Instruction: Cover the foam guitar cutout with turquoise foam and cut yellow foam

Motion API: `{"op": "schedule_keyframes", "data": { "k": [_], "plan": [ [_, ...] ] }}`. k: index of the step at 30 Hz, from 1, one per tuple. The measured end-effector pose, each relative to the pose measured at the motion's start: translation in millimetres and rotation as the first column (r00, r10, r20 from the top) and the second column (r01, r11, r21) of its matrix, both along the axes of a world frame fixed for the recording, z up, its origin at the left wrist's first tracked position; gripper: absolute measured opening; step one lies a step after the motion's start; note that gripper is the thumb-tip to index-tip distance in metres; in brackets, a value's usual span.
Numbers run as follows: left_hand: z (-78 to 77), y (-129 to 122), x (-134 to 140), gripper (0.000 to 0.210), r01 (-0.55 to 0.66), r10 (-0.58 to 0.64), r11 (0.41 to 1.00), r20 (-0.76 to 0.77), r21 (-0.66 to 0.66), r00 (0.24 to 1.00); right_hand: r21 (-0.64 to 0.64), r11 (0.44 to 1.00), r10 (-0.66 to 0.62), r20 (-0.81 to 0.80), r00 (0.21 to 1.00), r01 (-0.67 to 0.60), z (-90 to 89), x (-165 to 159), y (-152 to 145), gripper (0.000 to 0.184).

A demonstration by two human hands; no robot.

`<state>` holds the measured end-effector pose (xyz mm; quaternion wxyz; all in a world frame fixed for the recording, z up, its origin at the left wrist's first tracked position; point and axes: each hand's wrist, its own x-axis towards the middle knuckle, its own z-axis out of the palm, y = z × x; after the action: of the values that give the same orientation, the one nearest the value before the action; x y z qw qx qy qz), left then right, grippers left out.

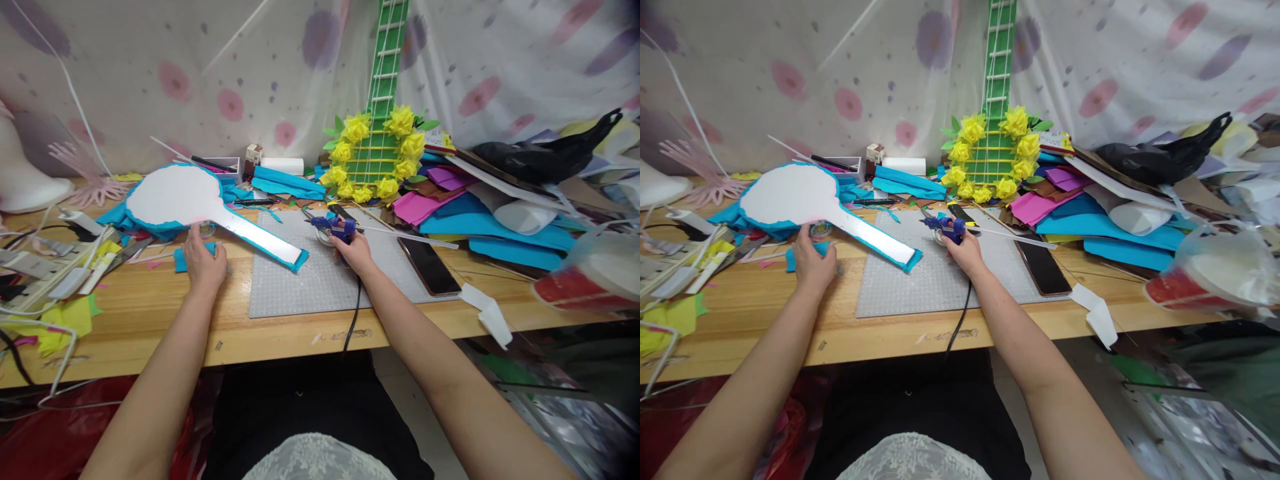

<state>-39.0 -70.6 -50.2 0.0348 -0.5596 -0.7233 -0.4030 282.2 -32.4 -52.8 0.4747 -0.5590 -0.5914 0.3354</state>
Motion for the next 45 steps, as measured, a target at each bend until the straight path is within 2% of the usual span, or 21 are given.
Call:
{"op": "schedule_keyframes", "data": {
  "k": [4, 10, 20, 23, 25, 27, 29, 32, 35, 37, 42, 45],
  "plan": [
    [1.3, -1, 0, 0.068, -0.008, 0.008, 1.0, 0.002, 0.006, 1.0, -0.003, 1.0, -0.003, -0.003, 1.0, 0.003, 2.2, -1, -1, 0.055],
    [-0.5, 0, 0, 0.069, -0.001, 0.001, 1.0, -0.009, 0.012, 1.0, -0.003, 1.0, 0.002, 0.026, 1.0, -0.002, 3.3, 0, -2, 0.05],
    [-5.8, 2, -2, 0.07, 0.026, -0.025, 0.999, -0.038, 0.025, 0.999, -0.01, 1.0, 0.012, 0.023, 1.0, -0.011, 2.5, 1, -2, 0.054],
    [-9.7, 2, 2, 0.074, 0.102, -0.098, 0.994, -0.097, 0.043, 0.99, -0.018, 1.0, 0.015, 0.015, 1.0, -0.015, 3.5, 0, -3, 0.054],
    [-10.5, 2, 10, 0.075, 0.211, -0.202, 0.977, -0.179, 0.034, 0.963, -0.028, 1.0, 0.013, 0.016, 1.0, -0.013, 3.3, 0, -3, 0.052],
    [-9.5, 0, 19, 0.073, 0.337, -0.322, 0.941, -0.273, 0.012, 0.907, -0.048, 0.999, 0.019, 0.002, 1.0, -0.019, 3.9, 0, -3, 0.045],
    [-7.4, -2, 28, 0.068, 0.449, -0.425, 0.893, -0.361, -0.018, 0.83, -0.065, 0.995, 0.073, -0.064, 0.995, -0.077, 6.5, 1, -5, 0.039],
    [-5.3, -4, 38, 0.065, 0.553, -0.524, 0.83, -0.448, -0.078, 0.724, -0.098, 0.951, 0.273, -0.174, 0.946, -0.292, 14.9, 3, -11, 0.036],
    [-4.9, -5, 42, 0.064, 0.571, -0.552, 0.812, -0.47, -0.116, 0.689, -0.21, 0.844, 0.473, -0.144, 0.869, -0.494, 24.4, 6, -17, 0.031],
    [-4.2, -6, 42, 0.058, 0.571, -0.554, 0.811, -0.479, -0.125, 0.681, -0.296, 0.795, 0.534, -0.073, 0.842, -0.53, 29.3, 10, -20, 0.026],
    [-0.7, -7, 43, 0.045, 0.629, -0.623, 0.757, -0.487, -0.177, 0.612, -0.37, 0.782, 0.539, -0.002, 0.842, -0.502, 38.1, 22, -20, 0.022],
    [-1.2, -5, 44, 0.044, 0.627, -0.642, 0.75, -0.457, -0.211, 0.615, -0.401, 0.745, 0.574, -0.021, 0.819, -0.533, 40.5, 27, -20, 0.025]
  ]
}}
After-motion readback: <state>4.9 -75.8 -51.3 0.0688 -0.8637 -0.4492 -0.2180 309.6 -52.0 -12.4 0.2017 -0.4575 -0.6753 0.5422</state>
